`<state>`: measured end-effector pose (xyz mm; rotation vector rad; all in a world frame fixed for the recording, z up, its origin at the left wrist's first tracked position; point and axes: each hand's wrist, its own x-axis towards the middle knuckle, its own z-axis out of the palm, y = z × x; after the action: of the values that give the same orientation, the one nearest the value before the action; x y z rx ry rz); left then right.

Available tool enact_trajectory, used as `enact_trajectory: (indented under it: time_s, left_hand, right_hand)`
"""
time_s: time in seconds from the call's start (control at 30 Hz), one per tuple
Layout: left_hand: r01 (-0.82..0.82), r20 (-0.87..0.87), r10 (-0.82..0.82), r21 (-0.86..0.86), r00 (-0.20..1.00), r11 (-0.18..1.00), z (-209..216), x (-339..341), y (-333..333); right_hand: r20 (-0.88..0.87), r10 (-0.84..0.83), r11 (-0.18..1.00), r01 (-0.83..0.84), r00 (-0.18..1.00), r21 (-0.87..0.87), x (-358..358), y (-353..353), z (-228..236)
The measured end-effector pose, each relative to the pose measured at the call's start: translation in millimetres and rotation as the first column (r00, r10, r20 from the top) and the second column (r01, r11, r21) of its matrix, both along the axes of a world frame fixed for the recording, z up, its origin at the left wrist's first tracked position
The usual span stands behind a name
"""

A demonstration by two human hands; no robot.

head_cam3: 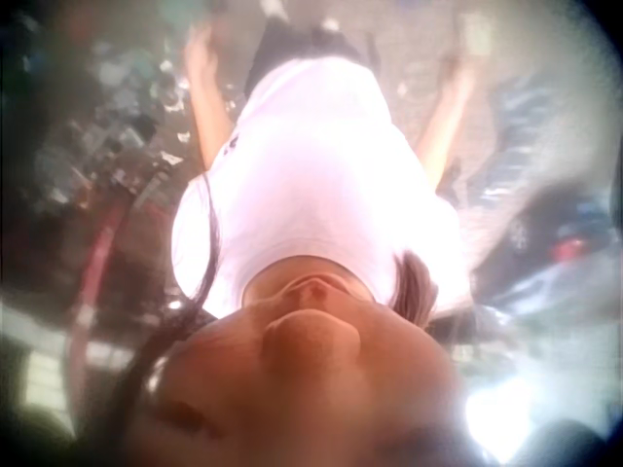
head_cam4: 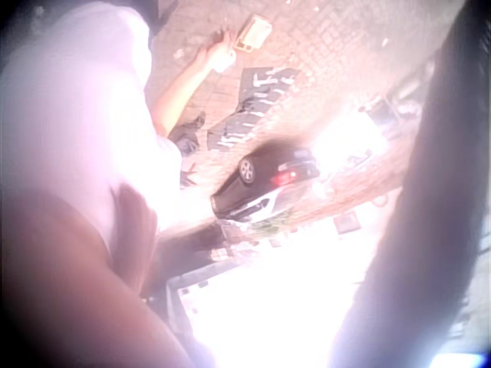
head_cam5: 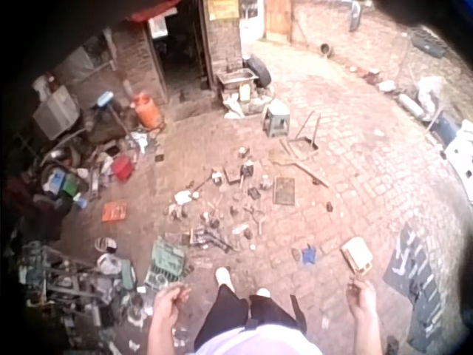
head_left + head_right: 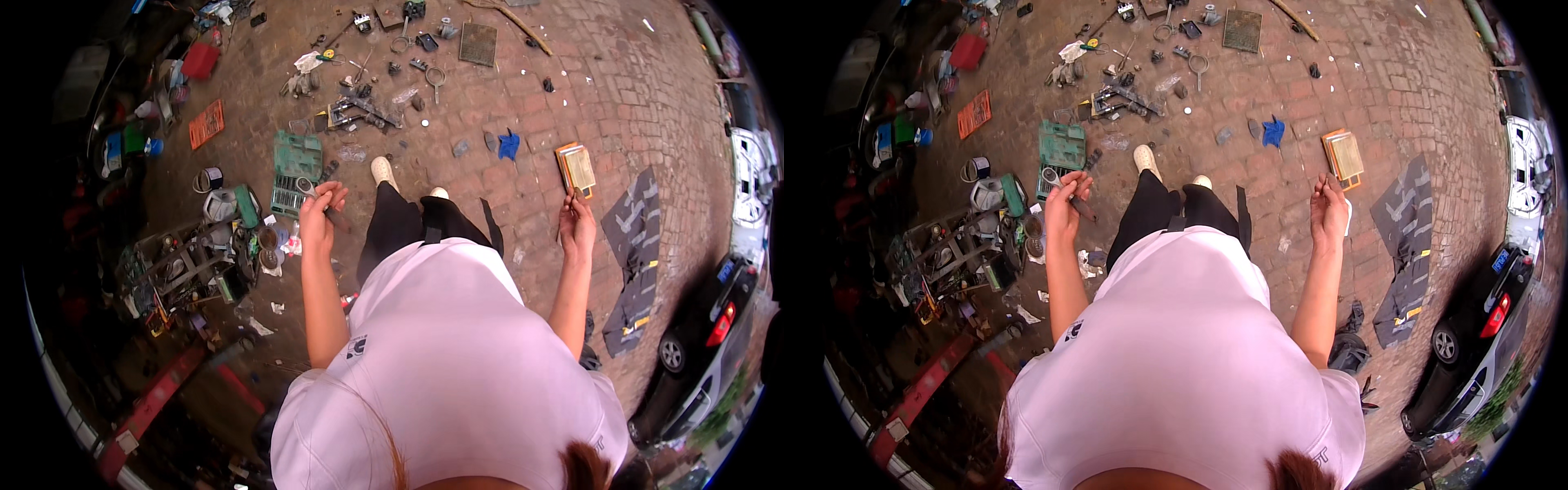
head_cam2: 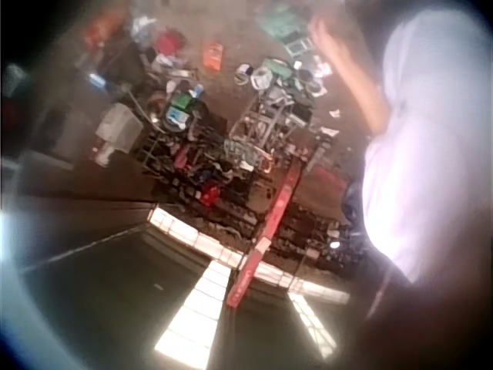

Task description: The person moves around a cluttered workshop, picking up and placing down various mechanical parts, tools, and fluid containers. They handle a plastic tray, a metal bowl with small parts, a brake caliper, and several bottles of brake fluid, moving them between the floor and a workbench.

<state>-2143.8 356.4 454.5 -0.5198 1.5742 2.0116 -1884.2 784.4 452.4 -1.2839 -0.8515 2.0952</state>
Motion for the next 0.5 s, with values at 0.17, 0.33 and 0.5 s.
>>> enact_trajectory:
  time_s: [0.17,0.33,0.5]
  left_hand:
    - [0.014,-0.001,-0.014,0.008,1.000,1.000,12,-1,26]
    - [0.002,-0.011,-0.002,0.034,1.000,0.999,9,-1,34]
    - [0.020,0.010,-0.024,0.252,1.000,0.968,18,6,52]
  right_hand:
    - [-0.005,0.053,0.998,-0.053,0.999,-0.037,-12,-7,3]
    - [-0.064,0.044,0.995,-0.049,0.997,-0.081,-11,-4,-1]
    - [-0.054,0.099,0.992,-0.103,0.994,-0.072,-19,-2,0]
